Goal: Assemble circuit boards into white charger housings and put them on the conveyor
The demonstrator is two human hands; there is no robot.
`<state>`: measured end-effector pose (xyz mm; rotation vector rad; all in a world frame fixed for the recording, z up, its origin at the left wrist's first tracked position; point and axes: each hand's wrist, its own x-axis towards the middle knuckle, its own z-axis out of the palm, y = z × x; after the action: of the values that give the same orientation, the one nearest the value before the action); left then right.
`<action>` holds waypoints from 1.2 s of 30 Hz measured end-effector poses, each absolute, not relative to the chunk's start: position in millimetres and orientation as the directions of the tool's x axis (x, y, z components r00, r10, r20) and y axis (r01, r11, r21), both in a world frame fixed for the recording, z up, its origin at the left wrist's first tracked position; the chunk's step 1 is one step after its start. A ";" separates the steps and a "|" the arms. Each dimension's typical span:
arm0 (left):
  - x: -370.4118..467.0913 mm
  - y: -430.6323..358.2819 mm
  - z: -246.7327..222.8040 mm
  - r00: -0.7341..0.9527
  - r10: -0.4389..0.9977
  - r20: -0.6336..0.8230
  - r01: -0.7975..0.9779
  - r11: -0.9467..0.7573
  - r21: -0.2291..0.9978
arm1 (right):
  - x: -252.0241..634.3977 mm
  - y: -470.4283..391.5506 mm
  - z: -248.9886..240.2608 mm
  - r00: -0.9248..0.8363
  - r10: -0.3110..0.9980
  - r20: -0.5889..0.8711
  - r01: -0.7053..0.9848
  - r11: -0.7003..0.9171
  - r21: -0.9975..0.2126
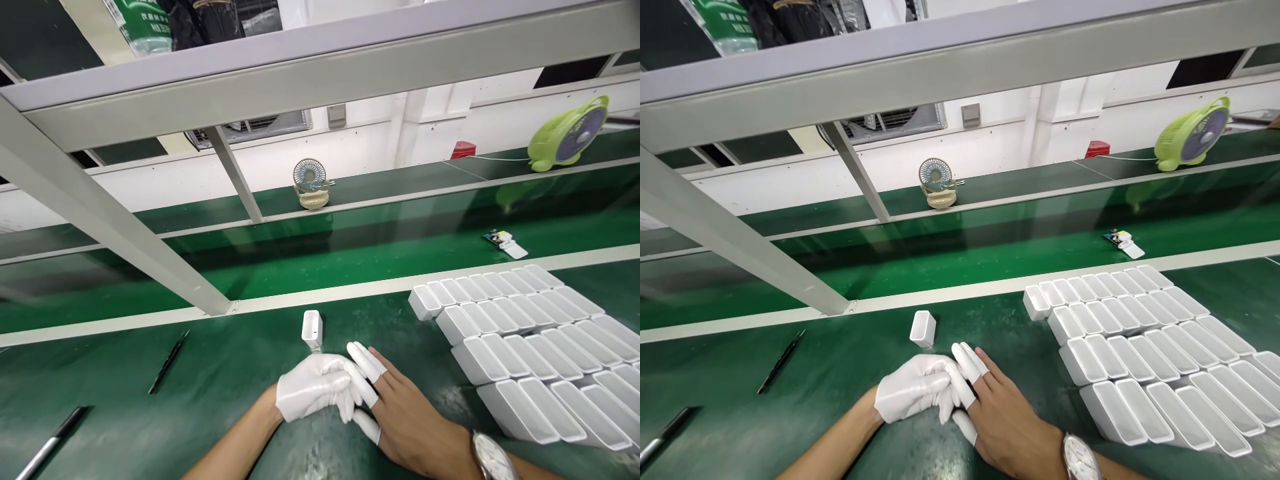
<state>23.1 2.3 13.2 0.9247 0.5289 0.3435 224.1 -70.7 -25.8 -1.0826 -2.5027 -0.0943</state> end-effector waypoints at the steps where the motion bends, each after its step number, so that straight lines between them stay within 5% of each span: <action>1: 23.1 2.3 12.8 0.822 0.496 -0.280 -0.059 0.562 0.825 | 224.3 -70.4 -25.7 -0.618 0.681 0.392 0.710 0.698 -0.093; 28: 18.5 0.9 3.3 0.829 0.455 -0.325 0.000 0.582 0.814 | 230.4 -66.6 -23.4 -0.715 0.637 0.289 0.649 0.758 -0.065; 36: 19.2 4.0 8.0 0.849 0.409 -0.335 0.056 0.560 0.826 | 230.5 -59.9 -18.9 -0.721 0.532 0.444 0.612 0.789 0.049</action>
<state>19.2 4.0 8.0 0.9646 0.5368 0.2199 230.5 -59.9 -18.9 -0.8628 -2.5680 -0.2689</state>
